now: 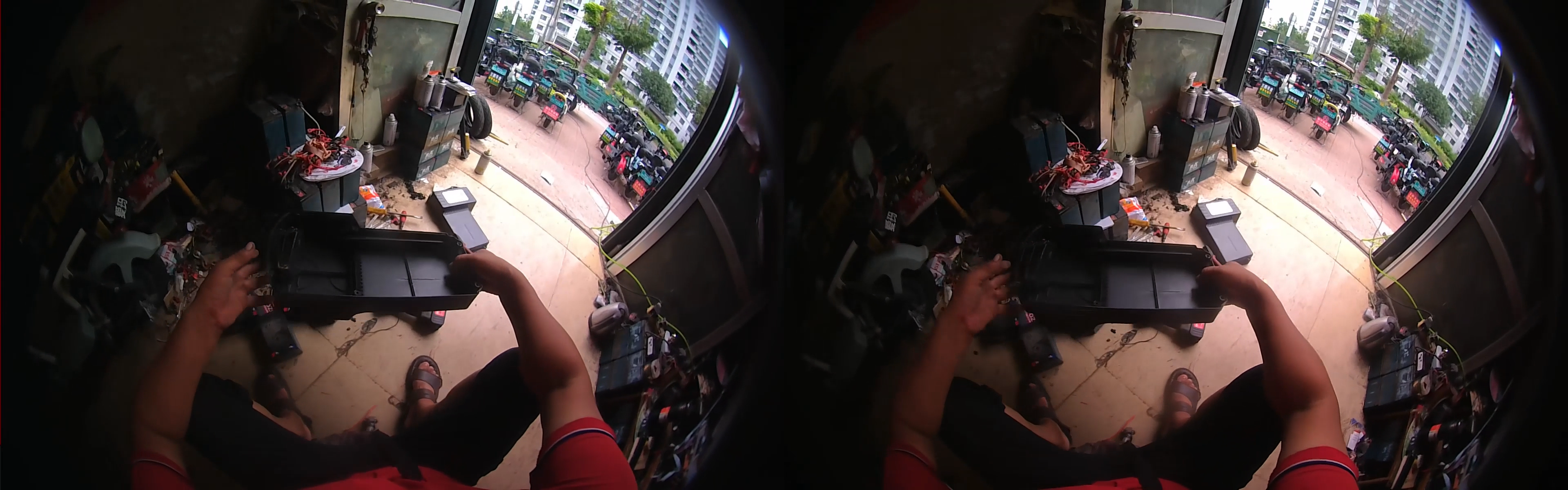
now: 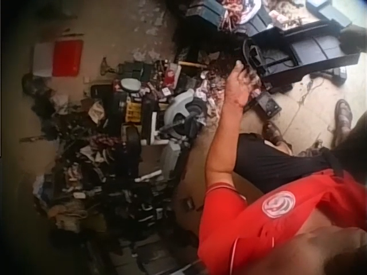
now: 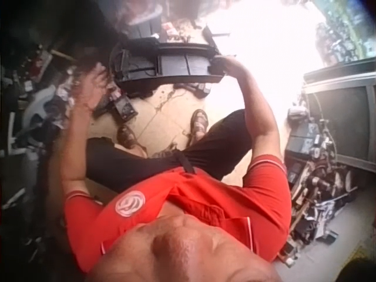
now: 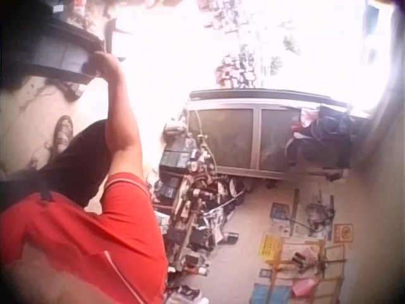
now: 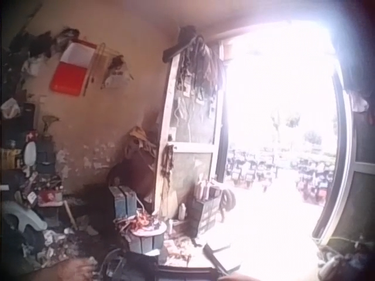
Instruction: The person works on motorcycle batteries on the floor, connecting wires to the terminals by hand and placing the connected units into a plastic battery case.
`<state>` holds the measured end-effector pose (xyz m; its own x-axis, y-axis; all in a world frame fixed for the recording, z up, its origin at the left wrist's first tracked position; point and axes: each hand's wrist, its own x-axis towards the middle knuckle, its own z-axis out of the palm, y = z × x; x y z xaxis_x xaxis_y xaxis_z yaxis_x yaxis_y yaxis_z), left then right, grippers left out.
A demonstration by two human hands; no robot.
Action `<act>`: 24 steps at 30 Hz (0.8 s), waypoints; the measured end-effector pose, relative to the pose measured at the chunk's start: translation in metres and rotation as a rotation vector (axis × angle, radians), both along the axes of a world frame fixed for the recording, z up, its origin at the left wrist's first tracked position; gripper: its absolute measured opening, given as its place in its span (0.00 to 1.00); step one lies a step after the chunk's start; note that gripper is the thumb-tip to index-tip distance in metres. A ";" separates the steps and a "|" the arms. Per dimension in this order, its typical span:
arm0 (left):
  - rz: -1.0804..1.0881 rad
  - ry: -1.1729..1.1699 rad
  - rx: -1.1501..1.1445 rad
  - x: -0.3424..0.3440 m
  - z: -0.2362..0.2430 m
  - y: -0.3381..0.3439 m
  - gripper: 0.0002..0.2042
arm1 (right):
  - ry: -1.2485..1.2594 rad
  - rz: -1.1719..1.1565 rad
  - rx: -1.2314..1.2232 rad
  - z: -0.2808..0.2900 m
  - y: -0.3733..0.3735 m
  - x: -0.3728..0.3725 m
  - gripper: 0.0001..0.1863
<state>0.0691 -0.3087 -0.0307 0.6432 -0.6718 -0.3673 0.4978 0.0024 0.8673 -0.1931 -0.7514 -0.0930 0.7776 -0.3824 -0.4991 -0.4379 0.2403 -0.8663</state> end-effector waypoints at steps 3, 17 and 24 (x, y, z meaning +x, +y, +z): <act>0.028 -0.026 0.092 0.005 -0.009 0.011 0.31 | 0.092 -0.216 -0.014 0.001 -0.004 -0.015 0.09; -0.143 -0.330 0.271 -0.005 -0.007 -0.010 0.23 | -0.155 -1.069 0.139 -0.056 -0.131 -0.073 0.52; -0.181 -0.399 0.296 -0.013 -0.010 -0.014 0.23 | -0.122 -1.025 0.139 -0.071 -0.134 -0.050 0.35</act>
